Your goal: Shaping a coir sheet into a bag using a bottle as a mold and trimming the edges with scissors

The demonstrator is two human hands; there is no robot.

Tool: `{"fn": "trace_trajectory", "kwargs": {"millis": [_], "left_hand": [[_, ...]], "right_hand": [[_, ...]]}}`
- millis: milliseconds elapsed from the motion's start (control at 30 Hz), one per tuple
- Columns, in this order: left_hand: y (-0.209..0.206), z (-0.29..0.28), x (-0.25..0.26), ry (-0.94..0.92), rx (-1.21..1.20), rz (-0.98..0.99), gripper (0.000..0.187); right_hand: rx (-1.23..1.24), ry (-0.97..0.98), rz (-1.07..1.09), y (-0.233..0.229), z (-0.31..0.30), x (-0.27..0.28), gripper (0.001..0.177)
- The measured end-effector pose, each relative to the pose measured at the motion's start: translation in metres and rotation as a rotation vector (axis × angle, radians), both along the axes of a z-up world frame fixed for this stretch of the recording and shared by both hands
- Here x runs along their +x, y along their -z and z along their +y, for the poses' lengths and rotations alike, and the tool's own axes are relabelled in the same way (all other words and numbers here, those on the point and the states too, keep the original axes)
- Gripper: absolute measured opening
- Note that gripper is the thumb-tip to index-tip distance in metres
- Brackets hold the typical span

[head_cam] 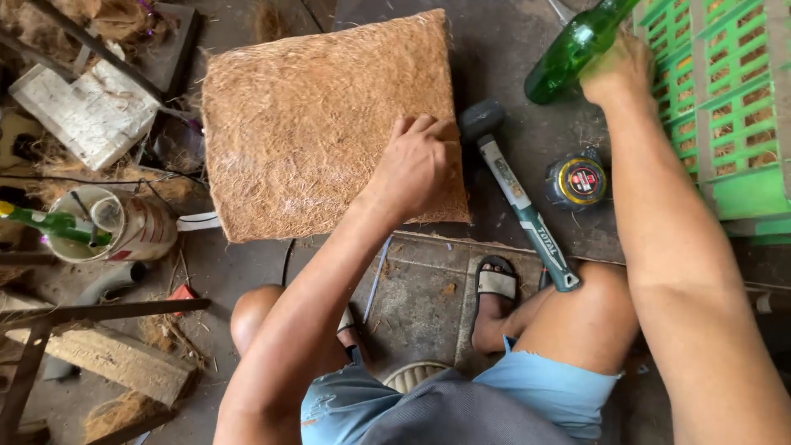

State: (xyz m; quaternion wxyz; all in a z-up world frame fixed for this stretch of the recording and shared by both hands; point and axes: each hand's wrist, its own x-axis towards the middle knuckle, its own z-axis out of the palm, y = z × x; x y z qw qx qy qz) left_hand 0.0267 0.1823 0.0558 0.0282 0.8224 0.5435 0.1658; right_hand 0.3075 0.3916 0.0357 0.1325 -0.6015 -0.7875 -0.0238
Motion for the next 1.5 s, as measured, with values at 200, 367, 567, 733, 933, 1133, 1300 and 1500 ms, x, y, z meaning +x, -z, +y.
{"fn": "trace_trajectory", "kwargs": {"millis": [200, 367, 567, 733, 933, 1133, 1300, 1500], "left_hand": [[-0.02, 0.004, -0.006, -0.002, -0.081, -0.277, 0.024], [-0.031, 0.013, -0.024, 0.059, -0.244, -0.503, 0.011], [-0.019, 0.025, -0.032, 0.108, -0.289, -0.562, 0.013], [-0.023, 0.027, -0.031, 0.087, -0.396, -0.516, 0.012], [-0.031, 0.03, -0.031, 0.07, -0.383, -0.471, 0.004], [-0.027, 0.029, -0.032, 0.101, -0.346, -0.49, 0.003], [-0.026, 0.025, -0.032, 0.03, -0.378, -0.57, 0.003], [-0.018, 0.028, -0.029, 0.03, -0.386, -0.617, 0.003]], "right_hand": [[-0.242, 0.24, -0.163, 0.015, 0.02, 0.016, 0.039], [-0.322, 0.285, -0.186, -0.005, 0.003, 0.009, 0.035], [-0.453, 0.369, -0.126, -0.048, -0.065, 0.002, 0.015], [-0.415, 0.357, -0.205, -0.069, -0.11, 0.012, 0.028], [-0.226, 0.245, -0.388, -0.102, -0.213, 0.037, 0.051], [-0.359, 0.012, -0.09, -0.093, -0.295, 0.003, 0.04], [-0.225, -0.138, 0.03, -0.071, -0.294, -0.036, 0.025], [-0.116, -0.183, 0.048, -0.073, -0.29, -0.048, 0.026]]}}
